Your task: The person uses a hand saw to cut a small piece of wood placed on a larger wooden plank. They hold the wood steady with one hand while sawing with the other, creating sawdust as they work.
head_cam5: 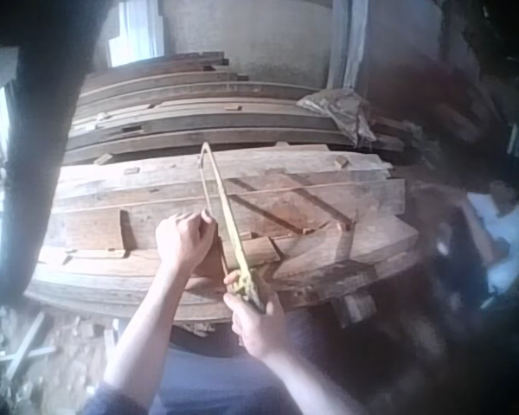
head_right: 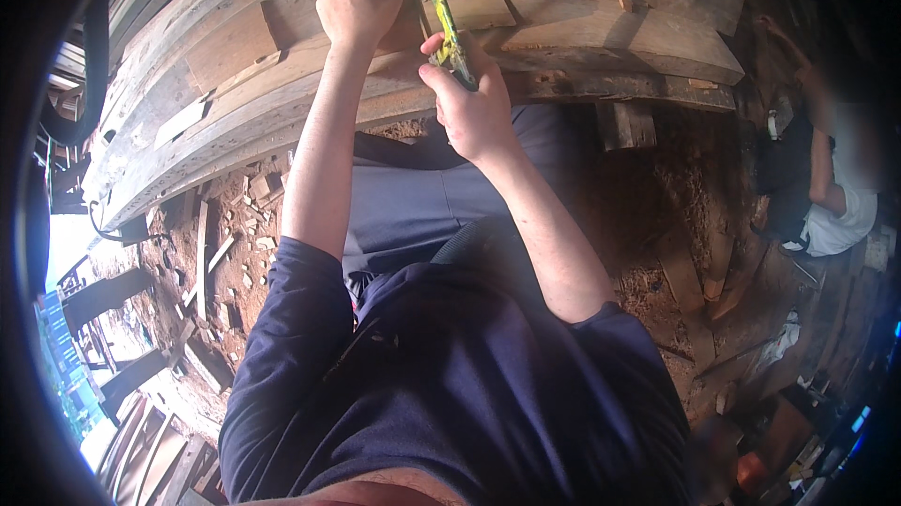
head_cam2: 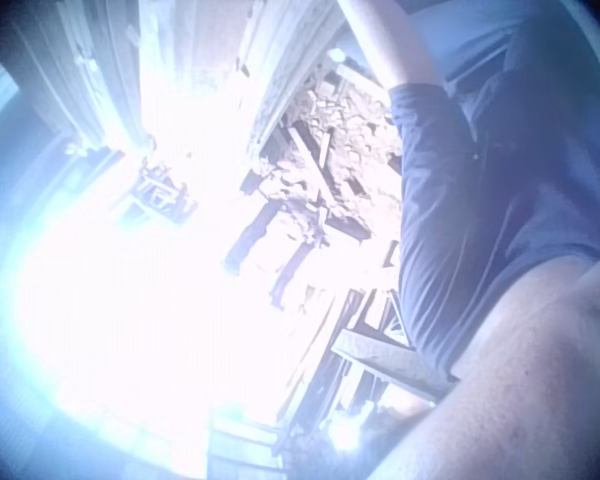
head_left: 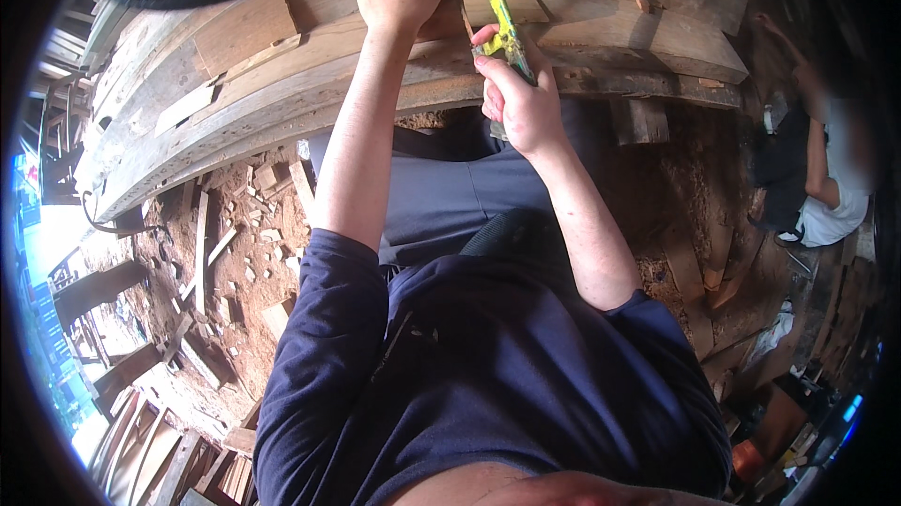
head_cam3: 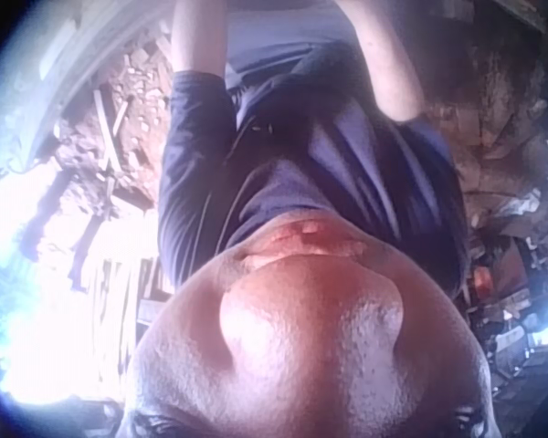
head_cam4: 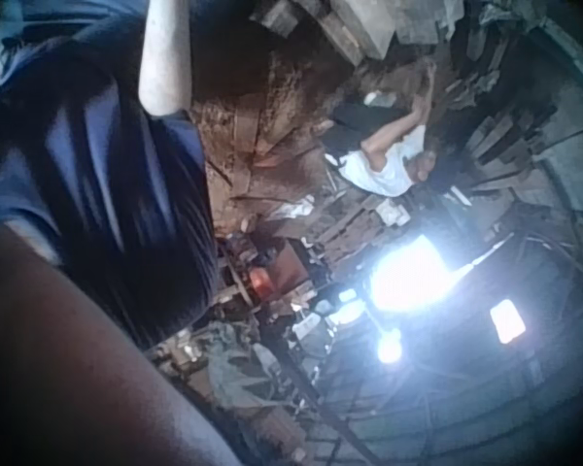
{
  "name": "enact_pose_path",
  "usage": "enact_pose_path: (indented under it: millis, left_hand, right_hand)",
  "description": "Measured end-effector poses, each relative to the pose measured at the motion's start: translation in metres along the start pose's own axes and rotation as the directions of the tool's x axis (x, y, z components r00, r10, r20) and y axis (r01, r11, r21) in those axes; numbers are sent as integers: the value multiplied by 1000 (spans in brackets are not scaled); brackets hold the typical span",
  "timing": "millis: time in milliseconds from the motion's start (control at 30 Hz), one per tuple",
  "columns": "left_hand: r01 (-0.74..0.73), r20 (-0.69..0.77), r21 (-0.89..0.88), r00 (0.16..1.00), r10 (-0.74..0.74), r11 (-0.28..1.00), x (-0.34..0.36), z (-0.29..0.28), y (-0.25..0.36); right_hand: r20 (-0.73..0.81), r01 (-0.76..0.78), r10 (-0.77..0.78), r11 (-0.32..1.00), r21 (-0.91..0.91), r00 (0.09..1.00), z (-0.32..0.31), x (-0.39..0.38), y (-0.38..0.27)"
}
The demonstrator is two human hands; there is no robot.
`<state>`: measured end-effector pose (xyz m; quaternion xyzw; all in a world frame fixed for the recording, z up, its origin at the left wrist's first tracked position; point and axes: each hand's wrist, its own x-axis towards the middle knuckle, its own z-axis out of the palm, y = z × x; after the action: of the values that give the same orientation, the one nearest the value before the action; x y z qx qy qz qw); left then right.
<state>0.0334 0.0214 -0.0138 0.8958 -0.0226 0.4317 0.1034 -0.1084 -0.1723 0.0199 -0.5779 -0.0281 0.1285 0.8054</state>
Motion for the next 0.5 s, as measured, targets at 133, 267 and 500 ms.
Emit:
enact_pose_path:
  millis: [133, 267, 500]
  left_hand:
    - [-2, 5, -9, 1000, 2, 1000, 0, 0, 0]
    - [8, 20, 5, 1000, -8, 1000, 0, 0, 0]
    - [-12, -6, 4, 1000, 12, 1000, -1, 1, -1]
  right_hand:
    - [4, -2, 2, 1000, 12, 1000, 0, 1, 0]
    - [13, -2, 2, 1000, 11, 1000, 0, 0, -1]
    - [10, 3, -3, 1000, -10, 1000, 0, 0, 0]
